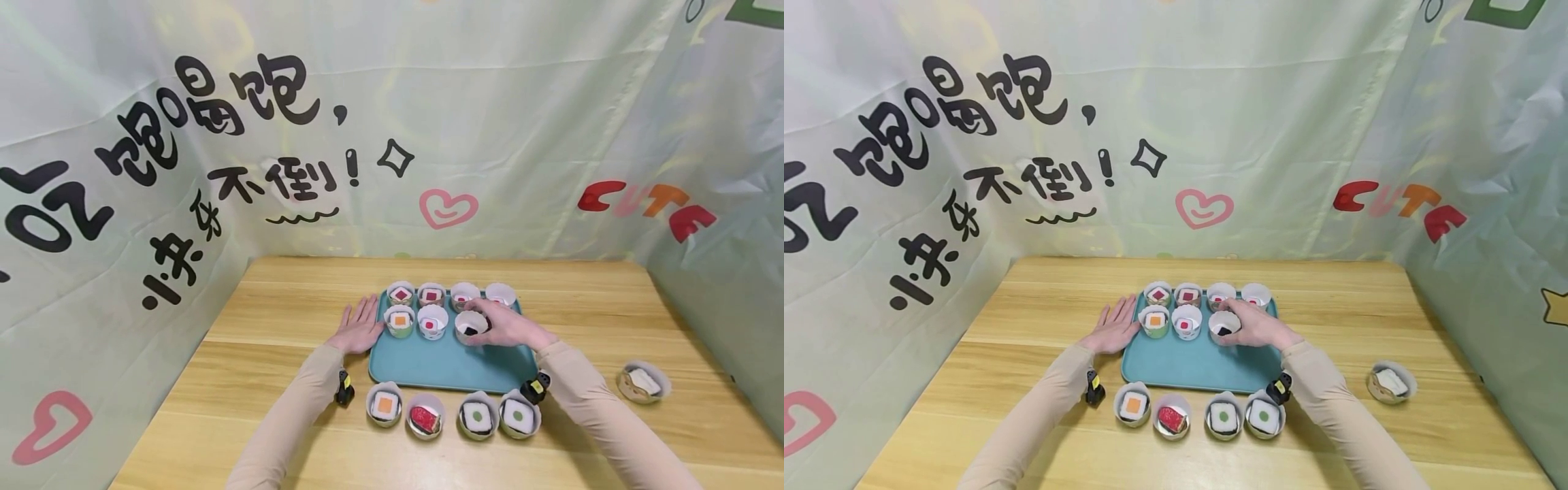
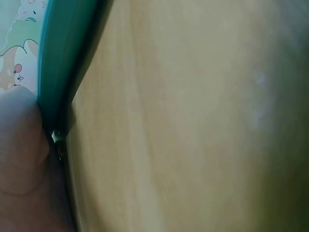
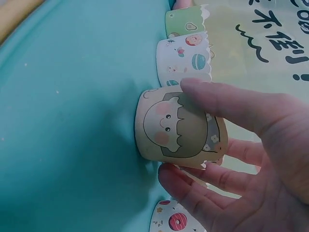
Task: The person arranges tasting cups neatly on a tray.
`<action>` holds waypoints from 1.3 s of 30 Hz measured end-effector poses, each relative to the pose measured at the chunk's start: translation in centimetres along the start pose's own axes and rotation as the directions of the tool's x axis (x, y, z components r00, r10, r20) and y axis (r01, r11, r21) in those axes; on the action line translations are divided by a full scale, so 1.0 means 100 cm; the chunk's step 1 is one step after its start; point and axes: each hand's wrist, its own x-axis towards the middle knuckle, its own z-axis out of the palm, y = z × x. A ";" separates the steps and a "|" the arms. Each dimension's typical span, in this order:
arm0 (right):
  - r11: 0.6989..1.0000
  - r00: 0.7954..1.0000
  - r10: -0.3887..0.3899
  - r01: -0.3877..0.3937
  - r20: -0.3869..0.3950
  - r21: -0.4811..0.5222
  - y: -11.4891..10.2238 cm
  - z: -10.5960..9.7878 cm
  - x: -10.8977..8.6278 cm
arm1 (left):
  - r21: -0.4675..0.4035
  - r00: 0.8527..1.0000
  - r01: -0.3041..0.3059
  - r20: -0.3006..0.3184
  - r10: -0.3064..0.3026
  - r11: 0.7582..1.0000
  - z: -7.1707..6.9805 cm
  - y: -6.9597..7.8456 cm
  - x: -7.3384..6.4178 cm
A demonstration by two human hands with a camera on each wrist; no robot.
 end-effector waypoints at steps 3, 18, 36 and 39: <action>1.000 1.000 -0.008 0.008 -0.010 0.003 0.000 0.000 0.000 | -0.007 1.000 -0.004 -0.007 0.004 1.000 -0.001 0.001 -0.002; 1.000 0.999 -0.008 0.009 -0.033 0.021 -0.002 0.001 0.001 | -0.013 1.000 0.002 0.008 -0.002 1.000 -0.005 0.005 -0.005; 1.000 0.999 0.011 -0.012 -0.045 -0.021 -0.002 0.001 0.003 | -0.014 1.000 0.004 0.003 -0.004 1.000 -0.002 0.002 -0.001; 1.000 0.999 0.018 -0.019 -0.047 -0.023 -0.002 0.001 0.003 | -0.017 1.000 0.003 0.000 -0.003 1.000 -0.002 0.002 -0.001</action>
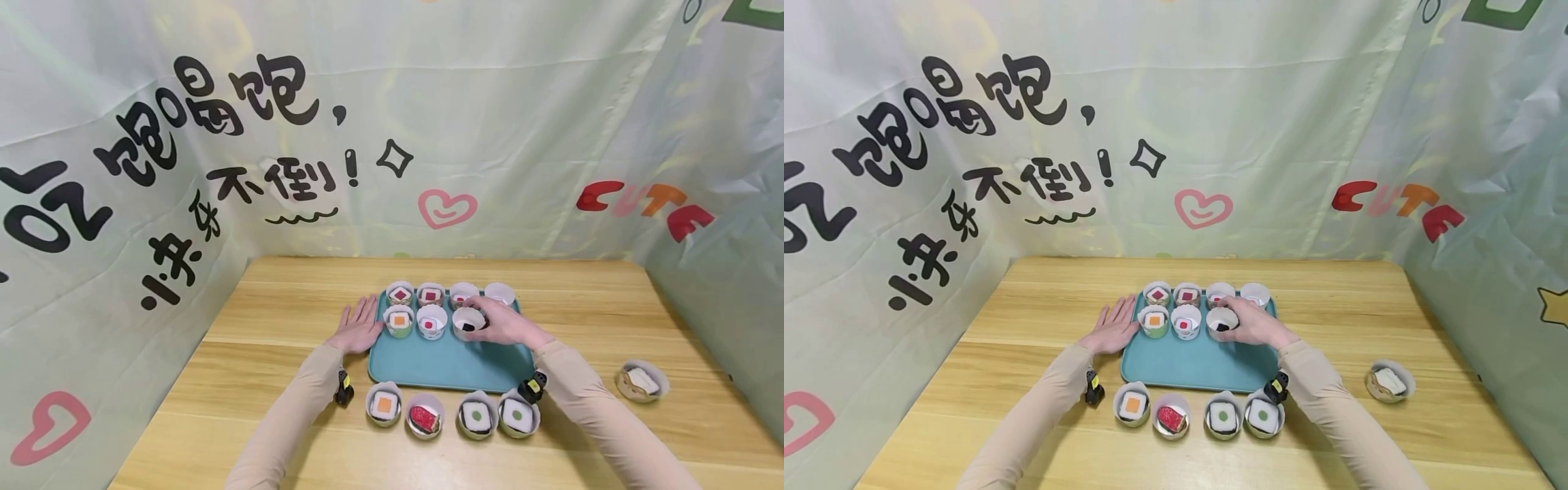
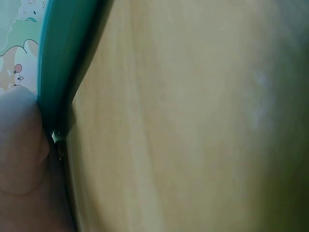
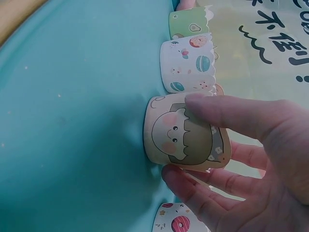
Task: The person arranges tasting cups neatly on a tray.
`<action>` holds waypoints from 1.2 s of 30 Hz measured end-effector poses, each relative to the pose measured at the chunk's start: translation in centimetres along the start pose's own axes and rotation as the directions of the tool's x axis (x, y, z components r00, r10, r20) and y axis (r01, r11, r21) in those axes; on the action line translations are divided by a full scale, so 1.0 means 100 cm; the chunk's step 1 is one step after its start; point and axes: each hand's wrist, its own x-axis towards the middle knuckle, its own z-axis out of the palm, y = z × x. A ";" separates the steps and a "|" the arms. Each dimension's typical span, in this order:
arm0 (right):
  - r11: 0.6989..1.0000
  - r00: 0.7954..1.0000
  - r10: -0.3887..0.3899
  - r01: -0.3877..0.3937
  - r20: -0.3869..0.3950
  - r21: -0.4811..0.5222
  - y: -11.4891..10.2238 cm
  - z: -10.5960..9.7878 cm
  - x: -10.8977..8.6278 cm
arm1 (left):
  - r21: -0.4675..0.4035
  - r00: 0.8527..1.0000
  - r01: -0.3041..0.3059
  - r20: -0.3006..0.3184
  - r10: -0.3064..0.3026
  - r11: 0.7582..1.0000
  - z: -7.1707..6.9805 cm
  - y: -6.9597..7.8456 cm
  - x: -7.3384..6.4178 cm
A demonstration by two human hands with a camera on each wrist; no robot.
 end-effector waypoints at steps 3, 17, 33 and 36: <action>1.000 1.000 0.006 -0.006 -0.002 -0.003 0.000 0.000 0.000 | -0.002 1.000 0.000 -0.004 0.000 1.000 0.000 0.000 0.000; 1.000 1.000 0.007 -0.007 0.000 -0.005 -0.001 0.000 0.000 | 0.001 1.000 0.001 0.006 -0.001 1.000 -0.001 0.002 -0.003; 1.000 1.000 -0.008 0.008 0.010 0.021 -0.001 -0.001 -0.001 | -0.010 1.000 -0.008 -0.019 0.008 1.000 0.001 0.001 -0.002; 0.999 1.000 -0.022 0.022 0.009 0.036 0.000 -0.001 -0.001 | -0.007 1.000 -0.007 -0.019 0.007 1.000 0.002 0.000 -0.002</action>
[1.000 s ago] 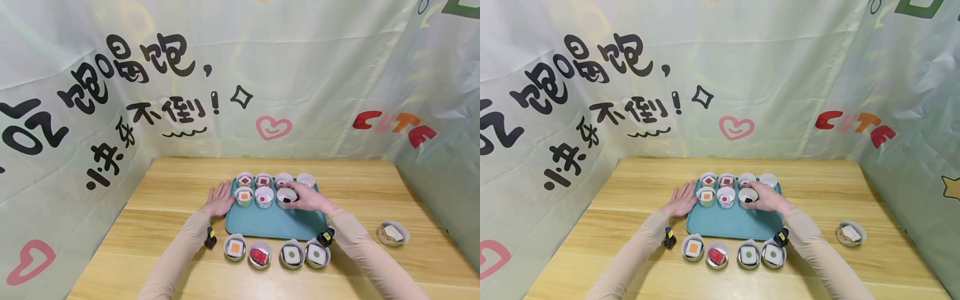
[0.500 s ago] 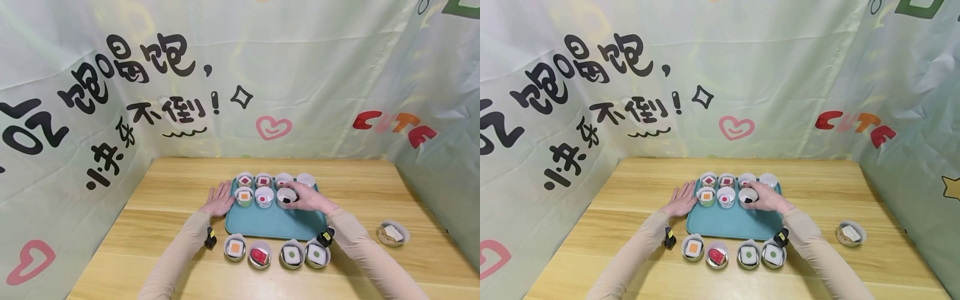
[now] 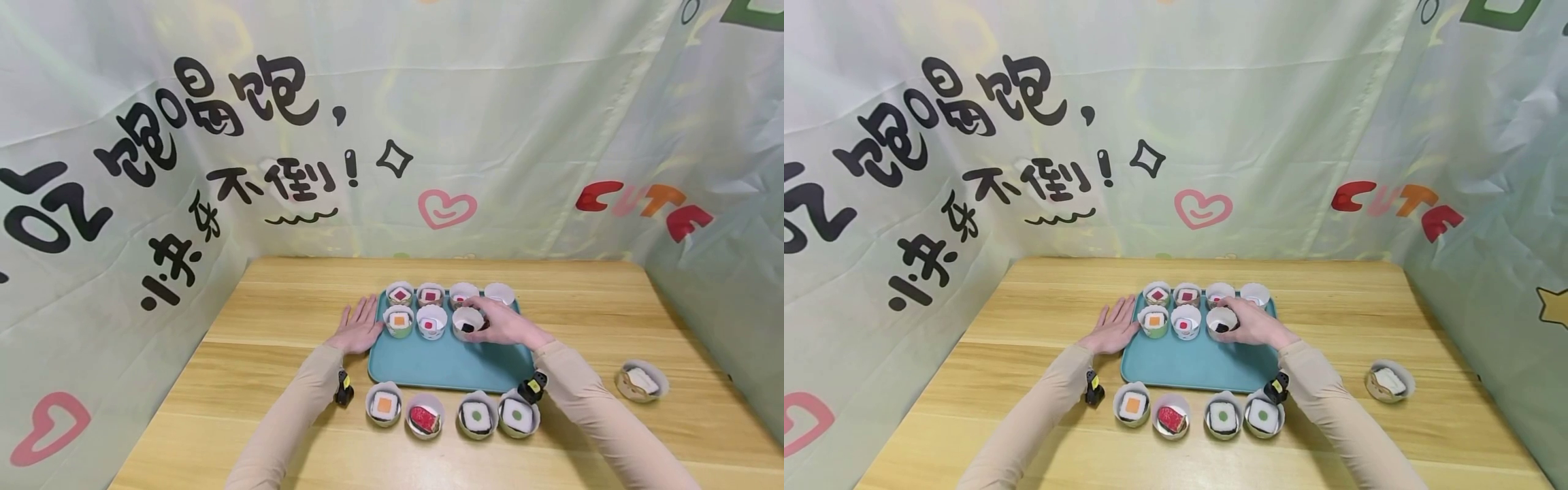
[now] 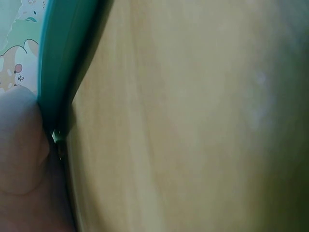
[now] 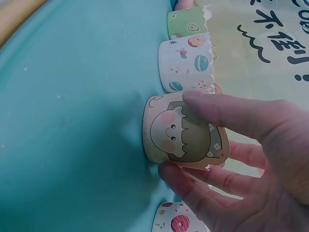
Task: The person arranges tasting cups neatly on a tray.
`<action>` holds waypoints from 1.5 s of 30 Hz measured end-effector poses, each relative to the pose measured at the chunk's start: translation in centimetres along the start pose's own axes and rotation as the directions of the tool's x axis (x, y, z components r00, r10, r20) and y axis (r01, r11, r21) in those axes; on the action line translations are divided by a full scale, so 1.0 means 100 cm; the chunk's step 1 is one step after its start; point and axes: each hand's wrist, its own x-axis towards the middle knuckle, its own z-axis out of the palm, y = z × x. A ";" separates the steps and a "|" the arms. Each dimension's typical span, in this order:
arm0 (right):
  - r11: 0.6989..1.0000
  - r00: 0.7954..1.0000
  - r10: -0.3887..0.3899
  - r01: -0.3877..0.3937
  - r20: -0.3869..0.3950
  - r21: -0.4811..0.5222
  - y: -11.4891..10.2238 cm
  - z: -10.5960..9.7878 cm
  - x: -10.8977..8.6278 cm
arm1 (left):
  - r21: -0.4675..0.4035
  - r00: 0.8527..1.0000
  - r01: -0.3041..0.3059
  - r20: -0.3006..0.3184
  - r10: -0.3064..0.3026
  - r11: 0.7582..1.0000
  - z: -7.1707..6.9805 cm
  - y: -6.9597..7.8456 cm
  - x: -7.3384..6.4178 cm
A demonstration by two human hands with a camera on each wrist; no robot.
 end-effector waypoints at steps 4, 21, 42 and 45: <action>1.000 1.000 -0.011 0.011 0.001 0.027 0.002 0.000 0.000 | 0.007 1.000 -0.004 -0.002 0.004 1.000 0.001 -0.001 0.000; 0.992 0.999 0.028 -0.031 0.019 0.122 0.002 -0.008 -0.012 | 0.020 1.000 0.012 0.023 -0.013 1.000 0.000 -0.003 0.003; 0.972 0.996 0.088 -0.087 0.003 0.218 0.005 -0.024 -0.040 | 0.024 1.000 0.002 0.004 -0.003 1.000 0.004 -0.006 0.006; 0.973 0.997 0.080 -0.076 -0.006 0.216 0.005 -0.026 -0.044 | 0.017 1.000 0.000 0.007 0.000 1.000 0.004 -0.008 0.008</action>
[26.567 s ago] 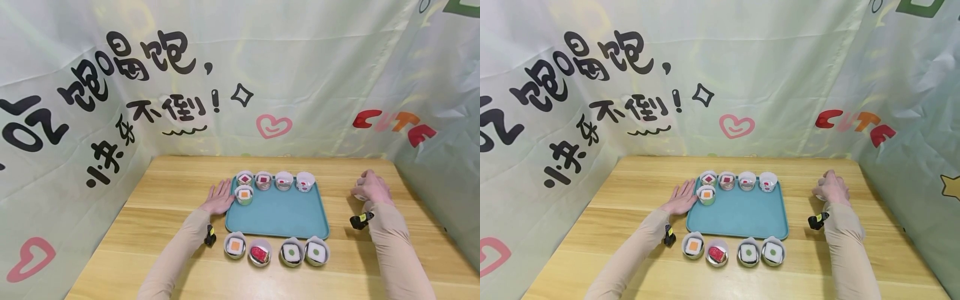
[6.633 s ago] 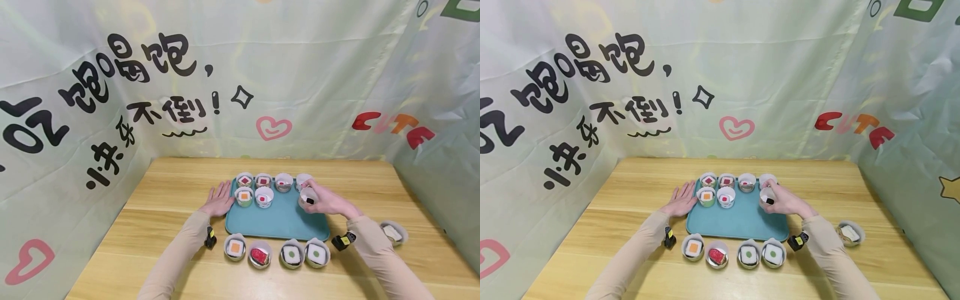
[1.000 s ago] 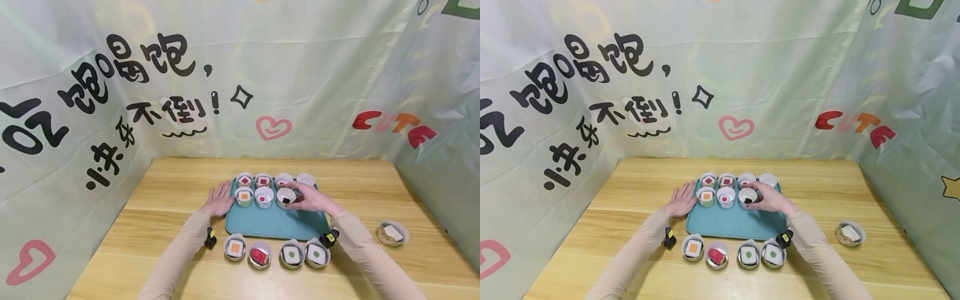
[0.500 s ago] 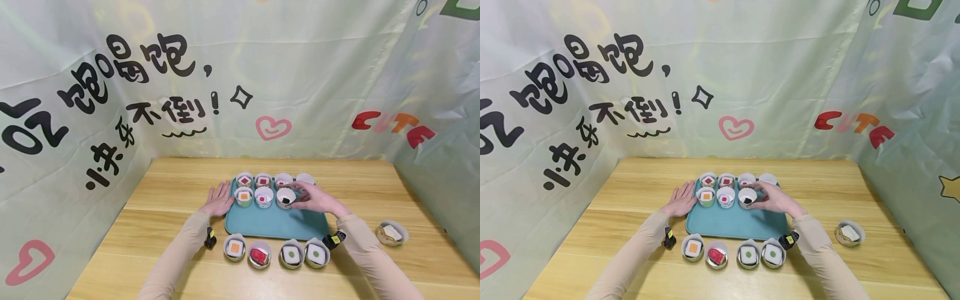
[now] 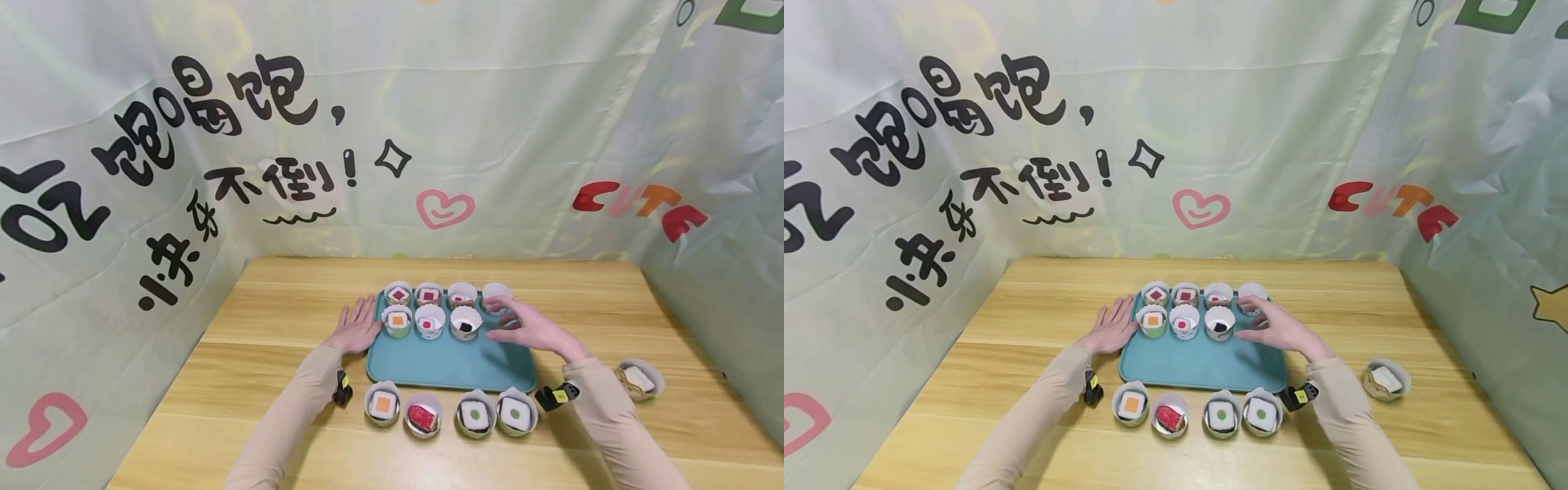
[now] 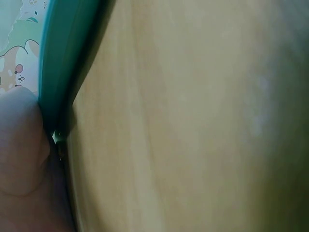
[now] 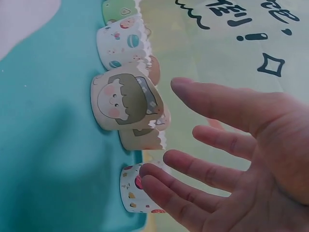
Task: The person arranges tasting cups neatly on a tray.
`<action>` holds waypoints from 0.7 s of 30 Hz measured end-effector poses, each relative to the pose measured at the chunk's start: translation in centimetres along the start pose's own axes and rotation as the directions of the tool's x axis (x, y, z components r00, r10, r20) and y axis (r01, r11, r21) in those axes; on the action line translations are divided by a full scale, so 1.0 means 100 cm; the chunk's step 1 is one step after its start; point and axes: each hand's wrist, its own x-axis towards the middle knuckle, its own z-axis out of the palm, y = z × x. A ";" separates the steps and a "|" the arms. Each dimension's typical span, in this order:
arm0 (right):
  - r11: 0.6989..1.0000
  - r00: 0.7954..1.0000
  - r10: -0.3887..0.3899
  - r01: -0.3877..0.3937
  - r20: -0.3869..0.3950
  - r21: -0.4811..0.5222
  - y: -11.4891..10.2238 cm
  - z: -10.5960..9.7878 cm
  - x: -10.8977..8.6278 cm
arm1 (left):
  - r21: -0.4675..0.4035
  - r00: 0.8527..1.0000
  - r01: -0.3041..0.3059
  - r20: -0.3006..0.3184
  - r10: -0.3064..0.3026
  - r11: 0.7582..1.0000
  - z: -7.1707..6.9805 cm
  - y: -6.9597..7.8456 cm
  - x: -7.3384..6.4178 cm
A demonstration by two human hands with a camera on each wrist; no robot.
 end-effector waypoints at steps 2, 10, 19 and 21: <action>1.000 1.000 -0.003 0.003 -0.007 0.005 -0.001 -0.001 -0.003 | -0.001 1.000 -0.001 0.003 0.001 1.000 0.000 0.000 0.000; 1.000 0.999 0.016 -0.016 -0.027 0.007 -0.001 -0.007 -0.015 | 0.007 1.000 0.002 -0.003 -0.002 1.000 -0.002 0.003 -0.004; 0.997 0.998 0.055 -0.055 -0.009 -0.046 0.001 -0.019 -0.032 | 0.008 1.000 -0.001 -0.002 0.001 1.000 -0.004 0.006 -0.007; 0.996 0.998 0.070 -0.070 0.003 -0.054 0.002 -0.021 -0.035 | 0.007 1.000 -0.001 -0.002 0.001 1.000 -0.005 0.006 -0.007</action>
